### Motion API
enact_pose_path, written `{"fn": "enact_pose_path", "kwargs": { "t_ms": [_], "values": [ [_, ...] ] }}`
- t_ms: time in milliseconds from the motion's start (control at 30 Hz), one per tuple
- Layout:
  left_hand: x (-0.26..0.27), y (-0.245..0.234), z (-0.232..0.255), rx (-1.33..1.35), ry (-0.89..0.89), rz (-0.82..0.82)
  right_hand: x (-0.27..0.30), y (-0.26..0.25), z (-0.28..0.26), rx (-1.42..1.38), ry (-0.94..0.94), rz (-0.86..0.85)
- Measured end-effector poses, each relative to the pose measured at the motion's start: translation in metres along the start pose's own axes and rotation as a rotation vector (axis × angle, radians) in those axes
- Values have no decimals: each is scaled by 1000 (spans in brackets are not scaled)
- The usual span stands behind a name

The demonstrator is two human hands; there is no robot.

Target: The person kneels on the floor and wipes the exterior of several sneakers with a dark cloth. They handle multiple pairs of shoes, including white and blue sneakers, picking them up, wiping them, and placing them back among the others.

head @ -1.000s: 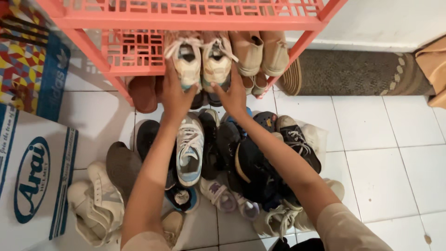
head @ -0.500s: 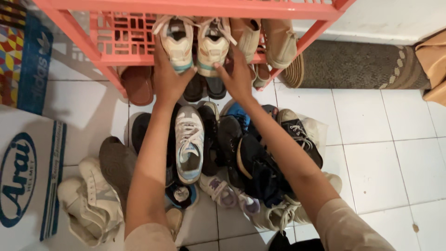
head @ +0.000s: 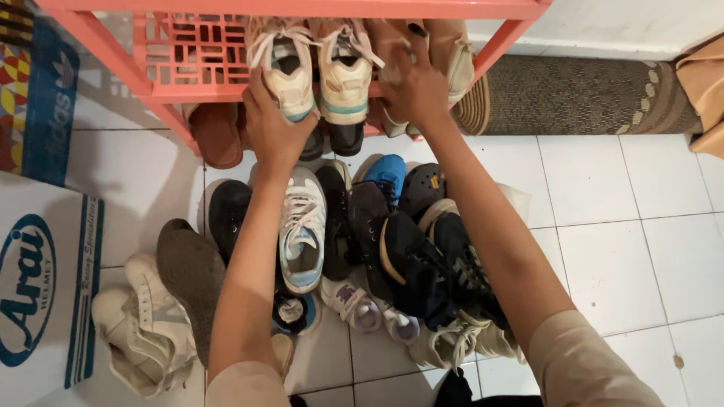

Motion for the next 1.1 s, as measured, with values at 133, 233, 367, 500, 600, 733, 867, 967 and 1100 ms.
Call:
{"fn": "enact_pose_path", "kwargs": {
  "t_ms": [133, 233, 367, 500, 600, 733, 867, 967, 1100],
  "values": [
    [3, -3, 5, -8, -19, 16, 15, -1, 12, -27, 27, 52],
    [6, 0, 4, -43, -8, -1, 29, -6, 11, -79, 39, 118],
    [3, 5, 8, -161, 97, 38, 29, -10, 8, -132, 29, 101],
    [-4, 15, 2, -106, 137, 4, 19, -13, -11, -92, -82, 125],
    [-5, 18, 0, -80, 162, 11, 17, -11, -30, 39, -137, 146],
    [-7, 22, -8, -42, 78, -32, 42, 1, -62, -22, -111, 140],
    [-4, 18, -6, -43, 114, -16, 61, 21, -84, -187, -77, 140],
    [-6, 20, -7, -12, 133, -1, 50, 44, -69, -211, 23, 86],
    [-16, 24, -14, 9, 159, 5, 43, 69, -53, -273, 155, -46]
  ]
}}
Point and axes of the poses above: each hand's wrist, its own x-axis away from the middle knuckle, its own y-axis out of the palm, z = x × y, the point moved 9 cm from there along -x, towards the middle knuckle, and after that the axes turned 4 degrees about -x, right-handed, at the moved point
